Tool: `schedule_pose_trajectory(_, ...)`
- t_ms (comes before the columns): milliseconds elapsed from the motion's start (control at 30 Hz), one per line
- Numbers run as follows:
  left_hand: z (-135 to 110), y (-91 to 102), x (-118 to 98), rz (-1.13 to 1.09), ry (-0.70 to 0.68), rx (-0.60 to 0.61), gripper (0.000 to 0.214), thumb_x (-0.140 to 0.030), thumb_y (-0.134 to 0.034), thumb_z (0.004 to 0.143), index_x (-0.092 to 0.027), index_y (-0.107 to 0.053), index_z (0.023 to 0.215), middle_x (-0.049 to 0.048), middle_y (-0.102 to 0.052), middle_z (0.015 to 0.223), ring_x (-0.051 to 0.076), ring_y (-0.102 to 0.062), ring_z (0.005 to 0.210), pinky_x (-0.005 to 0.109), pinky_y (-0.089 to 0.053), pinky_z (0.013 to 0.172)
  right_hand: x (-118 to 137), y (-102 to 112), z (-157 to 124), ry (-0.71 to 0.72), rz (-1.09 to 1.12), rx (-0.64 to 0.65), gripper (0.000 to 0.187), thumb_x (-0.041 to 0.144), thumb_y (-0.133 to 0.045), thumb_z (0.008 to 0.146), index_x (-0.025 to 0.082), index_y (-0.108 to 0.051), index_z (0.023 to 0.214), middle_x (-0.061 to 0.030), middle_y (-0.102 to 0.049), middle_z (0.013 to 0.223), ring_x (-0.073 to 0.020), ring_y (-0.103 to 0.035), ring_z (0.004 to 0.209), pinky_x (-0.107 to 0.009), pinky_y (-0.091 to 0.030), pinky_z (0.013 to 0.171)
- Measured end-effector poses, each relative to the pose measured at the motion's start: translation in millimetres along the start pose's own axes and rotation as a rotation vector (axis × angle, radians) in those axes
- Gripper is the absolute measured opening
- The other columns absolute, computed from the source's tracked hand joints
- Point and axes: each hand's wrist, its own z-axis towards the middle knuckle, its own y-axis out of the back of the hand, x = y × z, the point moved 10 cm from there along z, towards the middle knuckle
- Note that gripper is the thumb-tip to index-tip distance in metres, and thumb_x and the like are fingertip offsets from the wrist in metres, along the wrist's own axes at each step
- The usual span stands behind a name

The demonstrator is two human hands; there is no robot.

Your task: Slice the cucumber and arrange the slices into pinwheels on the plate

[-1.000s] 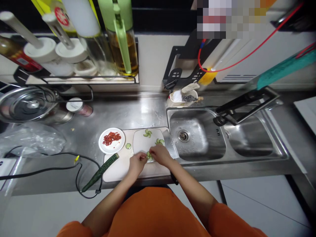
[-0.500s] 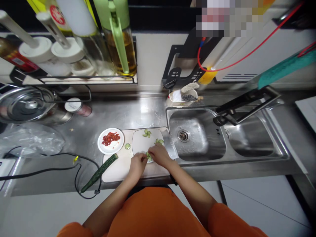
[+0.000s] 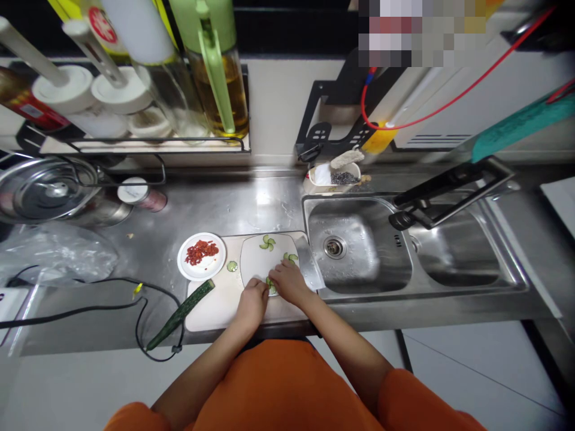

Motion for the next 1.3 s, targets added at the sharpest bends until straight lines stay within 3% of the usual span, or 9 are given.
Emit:
schedule_pose_trajectory(400, -8.2, -0.5, -5.4, 0.076, -0.115, 0.014, 0.023, -0.021, -0.045, 0.088, -0.018, -0.067, 0.082, 0.0083, -0.061, 0.083, 0.020, -0.052, 0.087, 0.032, -0.041, 0.082, 2.7, -2.8, -0.5, 0.055, -0.044, -0.027, 0.021, 0.021, -0.046, 0.089, 0.020, -0.067, 0.088, -0.0080, -0.060, 0.089, -0.0235, -0.045, 0.095, -0.034, -0.031, 0.076)
schedule_pose_trajectory(867, -7.8, -0.2, -4.1, 0.140, -0.107, 0.008, 0.025, -0.024, -0.044, 0.089, -0.019, -0.068, 0.085, 0.0081, -0.060, 0.082, 0.019, -0.052, 0.086, 0.030, -0.042, 0.079, 3.4, -4.3, -1.3, 0.057, -0.043, -0.028, 0.023, 0.020, -0.045, 0.089, 0.022, -0.068, 0.089, -0.0077, -0.060, 0.089, -0.0233, -0.044, 0.096, -0.034, -0.031, 0.080)
schedule_pose_trajectory(1300, -10.3, 4.7, -6.1, 0.002, -0.122, 0.002, 0.022, -0.023, -0.047, 0.088, -0.019, -0.069, 0.086, 0.0088, -0.061, 0.083, 0.021, -0.052, 0.088, 0.033, -0.041, 0.082, 0.4, 4.6, -9.7, 0.006, 0.043, -0.018, 0.022, 0.022, -0.046, 0.090, 0.023, -0.067, 0.094, -0.0063, -0.061, 0.091, -0.0218, -0.044, 0.097, -0.032, -0.032, 0.078)
